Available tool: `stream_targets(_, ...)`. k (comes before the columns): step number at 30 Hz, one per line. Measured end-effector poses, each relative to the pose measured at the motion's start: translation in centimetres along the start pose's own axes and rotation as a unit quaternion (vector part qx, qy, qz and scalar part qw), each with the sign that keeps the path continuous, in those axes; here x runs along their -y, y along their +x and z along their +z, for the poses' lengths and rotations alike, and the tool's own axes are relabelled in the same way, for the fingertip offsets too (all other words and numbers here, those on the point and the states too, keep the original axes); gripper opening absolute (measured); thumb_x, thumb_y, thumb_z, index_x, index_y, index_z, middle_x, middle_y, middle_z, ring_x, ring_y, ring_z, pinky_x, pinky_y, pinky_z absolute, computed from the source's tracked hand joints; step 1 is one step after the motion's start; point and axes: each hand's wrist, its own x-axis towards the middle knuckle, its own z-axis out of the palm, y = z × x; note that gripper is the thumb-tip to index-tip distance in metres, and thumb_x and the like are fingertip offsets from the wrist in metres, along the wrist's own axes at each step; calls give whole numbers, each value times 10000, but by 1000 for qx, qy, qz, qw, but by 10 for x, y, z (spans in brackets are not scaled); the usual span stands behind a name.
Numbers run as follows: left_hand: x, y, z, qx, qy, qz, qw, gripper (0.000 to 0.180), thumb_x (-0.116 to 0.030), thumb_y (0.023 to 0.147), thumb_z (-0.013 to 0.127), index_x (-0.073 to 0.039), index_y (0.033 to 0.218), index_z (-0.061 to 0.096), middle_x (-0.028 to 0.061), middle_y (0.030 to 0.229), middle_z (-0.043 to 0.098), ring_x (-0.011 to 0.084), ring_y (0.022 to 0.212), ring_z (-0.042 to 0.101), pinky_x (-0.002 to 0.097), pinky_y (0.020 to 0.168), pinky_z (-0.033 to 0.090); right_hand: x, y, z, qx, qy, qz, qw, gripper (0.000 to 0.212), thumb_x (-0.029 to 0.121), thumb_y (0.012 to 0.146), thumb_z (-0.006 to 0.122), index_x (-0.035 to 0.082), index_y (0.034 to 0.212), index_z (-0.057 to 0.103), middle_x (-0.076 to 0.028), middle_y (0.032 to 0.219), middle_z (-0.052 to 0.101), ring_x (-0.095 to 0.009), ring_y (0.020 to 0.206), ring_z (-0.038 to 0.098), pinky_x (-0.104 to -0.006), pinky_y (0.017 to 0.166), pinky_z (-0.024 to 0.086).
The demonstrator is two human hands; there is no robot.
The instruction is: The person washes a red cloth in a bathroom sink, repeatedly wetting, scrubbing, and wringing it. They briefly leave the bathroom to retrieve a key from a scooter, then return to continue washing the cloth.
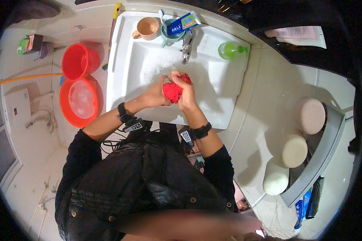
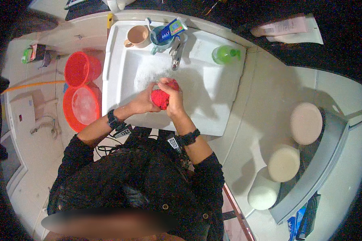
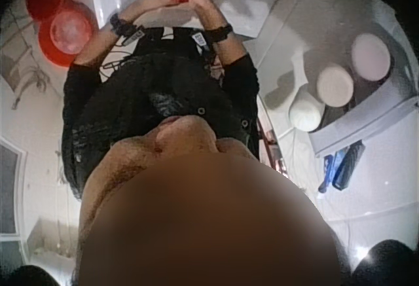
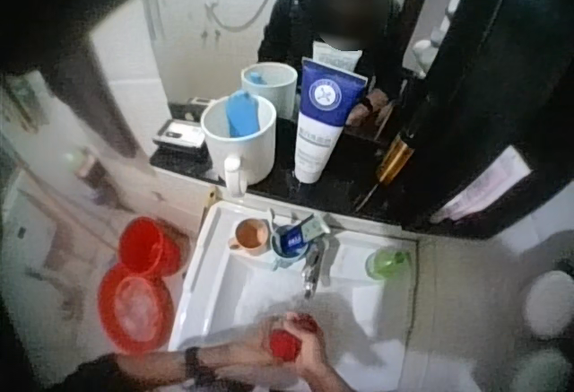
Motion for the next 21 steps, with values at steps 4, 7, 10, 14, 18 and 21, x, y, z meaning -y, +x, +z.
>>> stream_targets(4,-10,-4,-7,-11,-155,30,987,982,-99,687,792,-29,1479,215,152,1142,616,290,1011,636,410,894,523,19,-23,10,-29,-84,-63,994,193,-24,769,739,41,911,624,-70,1006,629,-197,1014,581,-324,932,437)
stream_targets(7,-27,-10,-14,79,-408,-46,908,837,-53,780,715,-84,1493,279,131,1318,532,293,1179,567,478,978,505,21,-32,24,-37,-224,-324,918,183,-3,758,757,29,881,625,-76,1005,608,-222,1047,557,-350,958,420)
stream_targets(10,-47,-20,-26,122,-583,-56,801,656,-56,862,636,-116,1466,387,104,1357,516,288,1237,539,510,999,494,21,-47,29,12,-355,-398,846,195,67,749,785,41,841,615,-92,1042,576,-222,1027,552,-360,926,441)
stream_targets(14,-70,-26,-19,-46,-550,-14,834,595,-107,838,707,-94,1391,486,93,1295,552,236,1184,566,427,987,485,12,-52,35,59,-209,-332,918,133,113,833,730,43,840,617,-83,1058,589,-230,1022,558,-342,941,422)
stream_targets(18,-85,-37,6,-224,-152,194,943,533,-79,759,765,-101,1259,585,146,1293,553,275,1178,564,399,981,471,8,-42,41,-52,178,-12,983,231,301,1000,564,74,970,589,-63,994,612,-189,957,592,-345,897,478)
stream_targets(21,-91,-42,5,-244,99,328,907,463,-71,722,778,-99,1162,636,172,1284,558,321,1164,565,418,977,473,14,-41,40,13,194,51,980,336,417,995,542,85,976,588,-55,935,626,-181,889,620,-355,832,516)
